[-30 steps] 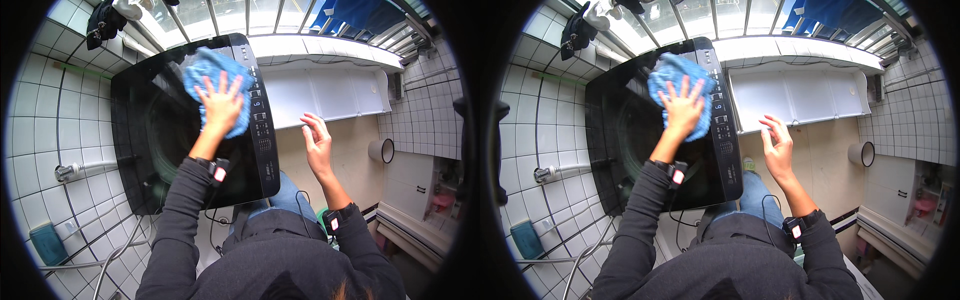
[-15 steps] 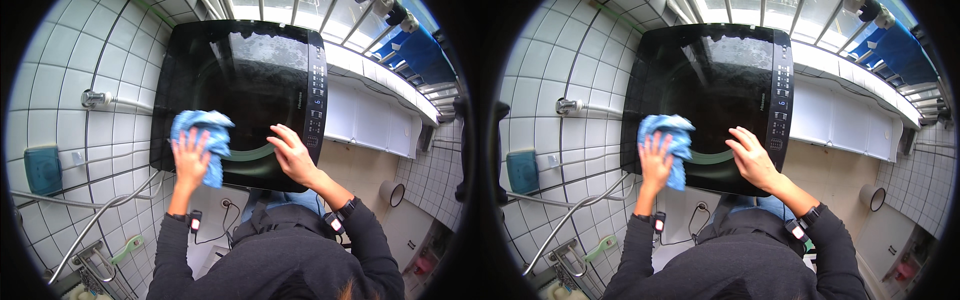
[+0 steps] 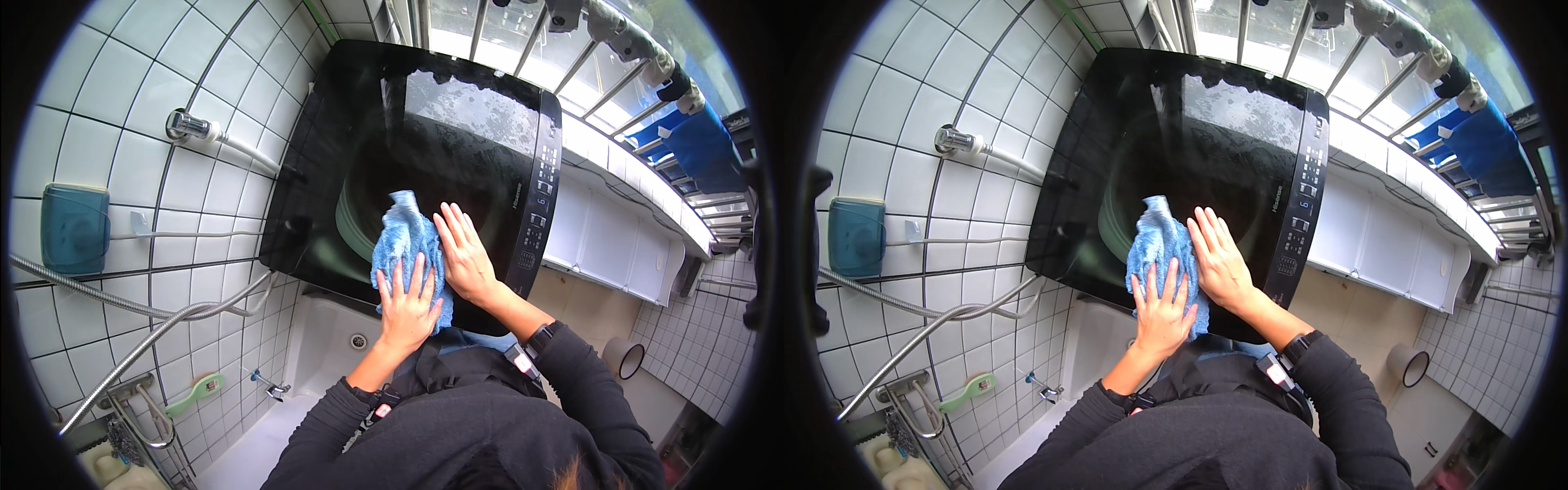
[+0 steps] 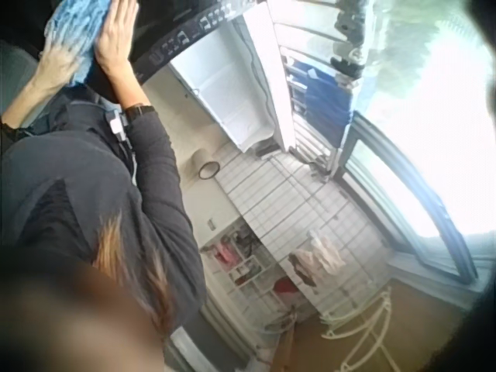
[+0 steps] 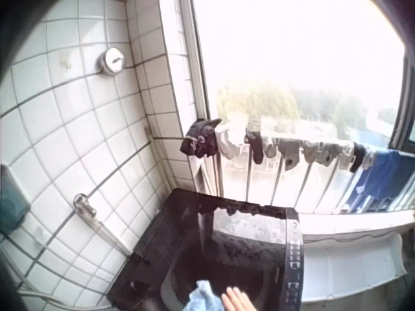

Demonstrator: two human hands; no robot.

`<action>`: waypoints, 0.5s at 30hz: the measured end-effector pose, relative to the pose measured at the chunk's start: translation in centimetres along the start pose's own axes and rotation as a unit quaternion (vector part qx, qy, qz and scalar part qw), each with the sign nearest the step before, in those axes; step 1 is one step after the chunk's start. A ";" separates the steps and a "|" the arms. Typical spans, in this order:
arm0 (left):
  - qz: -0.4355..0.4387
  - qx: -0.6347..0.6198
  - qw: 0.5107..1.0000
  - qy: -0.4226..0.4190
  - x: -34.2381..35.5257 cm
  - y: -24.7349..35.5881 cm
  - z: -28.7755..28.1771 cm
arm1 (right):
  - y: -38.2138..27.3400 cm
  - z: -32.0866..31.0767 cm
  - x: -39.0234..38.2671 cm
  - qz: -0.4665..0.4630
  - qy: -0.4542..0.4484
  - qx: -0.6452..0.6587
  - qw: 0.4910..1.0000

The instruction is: The person wipes the top and sides of a washing machine with a blue cloth. They repeatedly rinse the cloth at a nearby sink and continue wiping the appliance surface.

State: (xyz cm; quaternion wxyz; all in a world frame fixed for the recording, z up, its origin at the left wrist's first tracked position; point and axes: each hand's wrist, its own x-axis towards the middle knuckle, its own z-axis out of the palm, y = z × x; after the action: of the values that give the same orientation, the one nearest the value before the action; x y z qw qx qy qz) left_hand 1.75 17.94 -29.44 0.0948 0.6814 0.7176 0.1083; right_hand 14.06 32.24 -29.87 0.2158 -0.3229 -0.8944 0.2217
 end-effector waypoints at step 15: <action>-0.069 0.175 0.980 0.062 22.1 -8.5 -1.2 | 0.5 0.7 -0.5 0.034 0.066 0.083 0.994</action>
State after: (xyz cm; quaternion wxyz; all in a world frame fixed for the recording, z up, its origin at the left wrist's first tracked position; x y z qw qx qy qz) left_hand -7.91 39.56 -30.51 -0.0638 0.6281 0.7753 0.0161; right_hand 14.25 32.08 -30.78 0.2928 -0.3482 -0.8451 0.2807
